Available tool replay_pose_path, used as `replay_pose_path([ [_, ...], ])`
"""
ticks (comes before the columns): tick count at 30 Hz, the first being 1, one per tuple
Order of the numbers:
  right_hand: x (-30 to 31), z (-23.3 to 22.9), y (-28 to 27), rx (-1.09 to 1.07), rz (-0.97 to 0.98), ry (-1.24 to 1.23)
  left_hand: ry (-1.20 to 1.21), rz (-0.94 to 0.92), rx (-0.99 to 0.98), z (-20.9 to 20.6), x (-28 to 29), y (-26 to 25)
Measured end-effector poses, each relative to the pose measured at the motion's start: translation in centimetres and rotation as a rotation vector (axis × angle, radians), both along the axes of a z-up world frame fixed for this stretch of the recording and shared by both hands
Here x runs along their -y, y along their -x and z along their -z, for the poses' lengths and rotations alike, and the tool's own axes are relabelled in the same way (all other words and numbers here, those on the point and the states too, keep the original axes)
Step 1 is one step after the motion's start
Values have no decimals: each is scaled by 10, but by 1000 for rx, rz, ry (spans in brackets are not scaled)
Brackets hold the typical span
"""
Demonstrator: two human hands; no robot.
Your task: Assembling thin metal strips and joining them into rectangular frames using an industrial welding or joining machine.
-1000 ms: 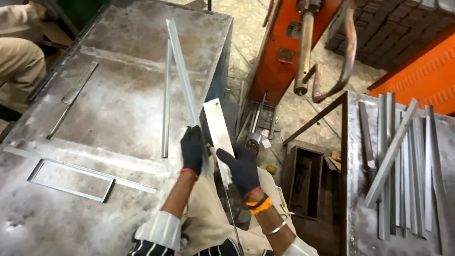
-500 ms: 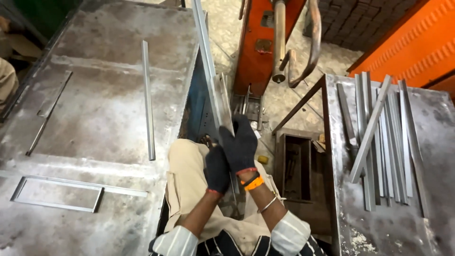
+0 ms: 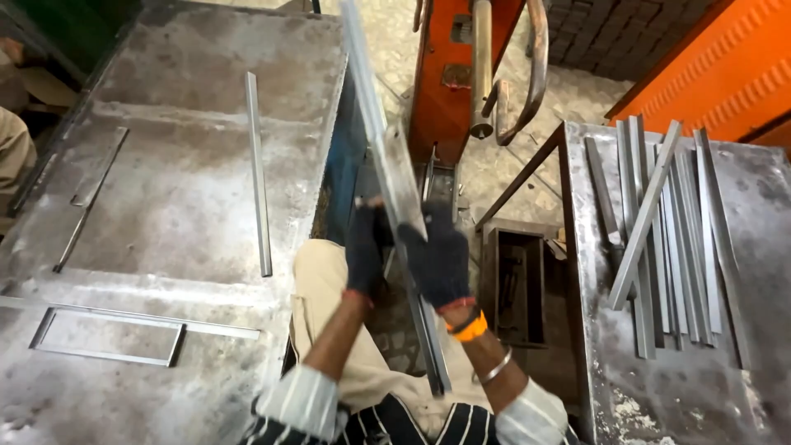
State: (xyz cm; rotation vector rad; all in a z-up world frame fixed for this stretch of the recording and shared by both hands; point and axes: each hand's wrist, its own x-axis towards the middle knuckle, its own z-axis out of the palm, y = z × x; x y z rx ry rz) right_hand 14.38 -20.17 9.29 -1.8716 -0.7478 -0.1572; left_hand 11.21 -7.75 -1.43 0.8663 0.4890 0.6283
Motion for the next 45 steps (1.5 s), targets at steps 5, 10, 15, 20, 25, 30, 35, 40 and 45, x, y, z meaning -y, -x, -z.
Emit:
replay_pose_path([
  [5, 6, 8, 28, 7, 14, 154, -17, 44, -77, -32, -15, -23],
  [10, -2, 21, 33, -12, 79, 212, -338, -120, -195, 2, -20, -26],
  [15, 1, 36, 23, -130, -195, -19, -310, -215, -213, 7, -56, -26],
  [20, 2, 37, 40, -539, -542, -196, -27, -193, -150, 24, -92, -13],
  [25, -2, 83, 58, -1596, -758, -160, 89, -203, -183, 41, -103, 12],
  [30, -12, 109, 65, -1568, -863, -248, 200, -163, -439, -5, -105, 51],
  [35, -8, 84, 74, -1580, -638, -109, -825, -628, -935, 166, -178, 179],
  [40, -5, 84, 76, -1509, -686, -97, -1236, -700, -1806, 133, -174, 297],
  [45, -9, 96, 76, -1386, -512, 7, -1017, -481, -1554, 152, -167, 324],
])
